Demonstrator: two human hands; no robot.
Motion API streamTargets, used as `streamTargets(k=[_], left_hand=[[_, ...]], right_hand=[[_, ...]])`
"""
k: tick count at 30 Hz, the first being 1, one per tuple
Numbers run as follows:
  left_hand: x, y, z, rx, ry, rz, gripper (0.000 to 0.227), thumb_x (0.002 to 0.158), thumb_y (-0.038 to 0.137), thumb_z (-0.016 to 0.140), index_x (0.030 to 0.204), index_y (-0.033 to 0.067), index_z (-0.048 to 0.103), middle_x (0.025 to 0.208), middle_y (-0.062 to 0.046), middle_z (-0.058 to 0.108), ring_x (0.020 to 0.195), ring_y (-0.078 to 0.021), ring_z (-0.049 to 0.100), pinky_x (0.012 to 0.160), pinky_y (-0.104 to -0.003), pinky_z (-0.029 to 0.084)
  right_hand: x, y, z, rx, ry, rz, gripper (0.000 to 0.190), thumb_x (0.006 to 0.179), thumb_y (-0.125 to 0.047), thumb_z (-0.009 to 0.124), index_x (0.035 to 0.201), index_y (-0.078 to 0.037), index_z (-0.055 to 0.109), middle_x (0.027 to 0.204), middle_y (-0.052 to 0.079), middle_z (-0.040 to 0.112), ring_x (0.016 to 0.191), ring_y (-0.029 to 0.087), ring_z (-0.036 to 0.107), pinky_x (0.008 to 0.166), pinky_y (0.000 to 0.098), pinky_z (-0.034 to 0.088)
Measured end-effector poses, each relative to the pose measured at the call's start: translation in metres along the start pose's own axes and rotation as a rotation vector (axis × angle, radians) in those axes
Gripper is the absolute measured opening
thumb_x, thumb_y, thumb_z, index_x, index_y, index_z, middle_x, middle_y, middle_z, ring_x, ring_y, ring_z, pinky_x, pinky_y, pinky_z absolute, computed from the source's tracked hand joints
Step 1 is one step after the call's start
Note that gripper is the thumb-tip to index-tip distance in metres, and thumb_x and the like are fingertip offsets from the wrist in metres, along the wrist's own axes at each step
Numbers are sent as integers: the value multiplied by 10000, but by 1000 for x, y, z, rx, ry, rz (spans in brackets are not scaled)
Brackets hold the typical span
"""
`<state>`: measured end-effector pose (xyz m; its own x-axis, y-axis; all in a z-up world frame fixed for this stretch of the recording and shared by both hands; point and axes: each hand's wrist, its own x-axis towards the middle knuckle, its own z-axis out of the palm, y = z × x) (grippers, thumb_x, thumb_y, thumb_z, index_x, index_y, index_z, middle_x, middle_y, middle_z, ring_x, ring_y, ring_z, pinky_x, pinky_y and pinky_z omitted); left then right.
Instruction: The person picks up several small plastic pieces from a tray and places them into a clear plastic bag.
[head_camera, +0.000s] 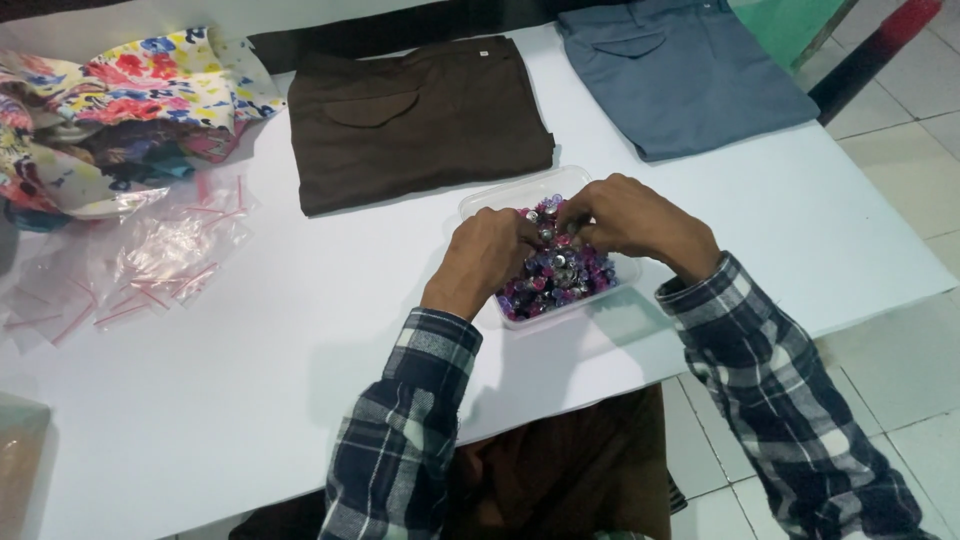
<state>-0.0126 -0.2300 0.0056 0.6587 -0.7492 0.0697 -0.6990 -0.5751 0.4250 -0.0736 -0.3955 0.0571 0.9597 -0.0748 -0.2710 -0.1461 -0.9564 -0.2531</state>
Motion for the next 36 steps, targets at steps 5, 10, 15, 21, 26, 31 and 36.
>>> streamTargets(k=[5,10,15,21,26,31,36], left_hand=[[3,-4,-1,-97,-45,4,250,875,44,687,1100,100,781,928,-166,771,900,-349,754,835,-436,611],[5,-8,1,-131,-65,16,277,876,5,694,1138,62,761,996,-184,767,959,-374,742,880,-464,598],[17,-17,19,-32,-76,-10,298,852,39,701,1108,174,775,959,-105,773,933,-307,750,863,-443,611],[21,-28,57,211,90,27,121,839,138,701,934,140,775,793,-64,736,779,-273,754,761,-414,620],[24,-36,68,185,158,52,99,847,152,673,877,179,764,727,-30,710,719,-249,745,702,-372,615],[12,-21,38,51,81,9,160,855,94,656,938,138,786,782,-86,740,794,-303,750,783,-424,606],[18,-21,23,-172,35,-1,167,874,42,667,964,115,788,878,-126,770,891,-339,750,862,-451,587]], right_hand=[[-4,-1,-5,139,-26,37,346,883,-80,690,1223,-94,751,1051,214,780,960,398,724,883,462,568],[-13,-6,-11,210,-120,19,427,848,-71,714,1271,-132,737,1029,204,795,909,407,758,879,473,577],[15,19,17,-20,37,-2,292,906,-65,670,1167,-130,785,940,174,795,849,337,776,801,392,594],[35,18,39,-201,18,-48,244,896,-193,699,1118,-227,795,937,105,796,912,334,763,824,424,602],[45,25,62,-207,57,-65,244,854,-179,730,1090,-156,789,916,160,782,917,383,755,808,485,605],[26,22,42,-45,91,-126,252,882,-70,674,1100,-126,788,988,197,775,1003,423,728,871,512,582],[-7,5,12,328,72,-78,243,885,-33,664,1090,-51,793,1050,273,759,1051,484,697,932,551,544]])
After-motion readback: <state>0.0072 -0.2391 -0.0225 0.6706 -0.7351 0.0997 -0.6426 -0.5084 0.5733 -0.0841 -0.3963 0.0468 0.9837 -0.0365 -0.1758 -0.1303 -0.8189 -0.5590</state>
